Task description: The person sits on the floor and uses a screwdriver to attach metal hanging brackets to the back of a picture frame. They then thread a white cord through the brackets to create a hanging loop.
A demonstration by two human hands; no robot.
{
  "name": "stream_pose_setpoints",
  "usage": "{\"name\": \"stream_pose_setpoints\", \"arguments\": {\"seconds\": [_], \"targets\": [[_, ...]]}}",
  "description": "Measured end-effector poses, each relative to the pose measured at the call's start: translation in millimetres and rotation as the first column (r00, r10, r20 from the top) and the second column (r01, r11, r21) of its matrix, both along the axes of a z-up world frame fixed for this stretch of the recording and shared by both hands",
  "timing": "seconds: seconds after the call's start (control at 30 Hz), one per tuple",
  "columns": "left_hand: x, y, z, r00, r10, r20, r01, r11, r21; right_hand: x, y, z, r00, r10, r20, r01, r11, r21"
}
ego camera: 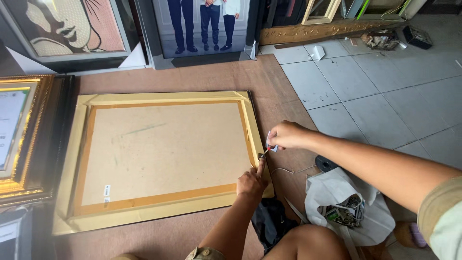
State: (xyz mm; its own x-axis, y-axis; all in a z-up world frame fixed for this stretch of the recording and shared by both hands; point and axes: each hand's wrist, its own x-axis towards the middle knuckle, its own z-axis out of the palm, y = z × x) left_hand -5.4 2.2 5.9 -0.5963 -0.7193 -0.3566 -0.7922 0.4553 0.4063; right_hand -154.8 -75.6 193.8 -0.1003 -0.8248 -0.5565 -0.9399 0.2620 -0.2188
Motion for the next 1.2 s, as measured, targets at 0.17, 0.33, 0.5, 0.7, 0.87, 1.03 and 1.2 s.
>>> {"name": "stream_pose_setpoints", "arguments": {"seconds": [0.17, 0.33, 0.5, 0.7, 0.87, 1.03, 1.2], "targets": [[-5.7, -0.4, -6.2, 1.000, 0.014, -0.007, -0.014, 1.000, 0.028, -13.0, 8.6, 40.4, 0.629, 0.622, -0.466, -0.724, 0.686, -0.062], [-5.0, -4.6, -7.6, 0.999, 0.008, 0.047, -0.010, 0.999, 0.039, -2.0, 10.5, 37.1, 0.117, 0.839, -0.532, -0.987, 0.157, 0.030], [-6.7, -4.0, -13.1, 1.000, 0.014, 0.020, -0.015, 0.999, 0.045, 6.7, 8.4, 27.7, 0.961, 0.134, -0.242, -0.128, 0.991, 0.039], [-11.9, -4.7, -23.7, 0.999, 0.019, 0.031, -0.020, 0.999, 0.028, -27.9, 19.4, 28.7, 0.120, 0.843, -0.525, -0.992, 0.126, -0.025], [-7.8, -4.5, -21.9, 0.999, 0.005, 0.049, -0.005, 1.000, 0.002, 19.3, 13.1, 31.6, 0.853, 0.486, -0.190, -0.510, 0.853, -0.109], [-7.7, -3.0, -17.1, 0.999, 0.035, 0.028, -0.035, 0.999, 0.005, -7.6, -5.0, 18.5, 0.992, 0.058, -0.113, -0.062, 0.998, -0.033], [-16.6, -5.8, -22.7, 0.999, 0.017, 0.040, -0.018, 1.000, 0.020, 1.3, 13.0, 52.7, 0.178, 0.856, -0.485, -0.946, 0.284, 0.154]]}}
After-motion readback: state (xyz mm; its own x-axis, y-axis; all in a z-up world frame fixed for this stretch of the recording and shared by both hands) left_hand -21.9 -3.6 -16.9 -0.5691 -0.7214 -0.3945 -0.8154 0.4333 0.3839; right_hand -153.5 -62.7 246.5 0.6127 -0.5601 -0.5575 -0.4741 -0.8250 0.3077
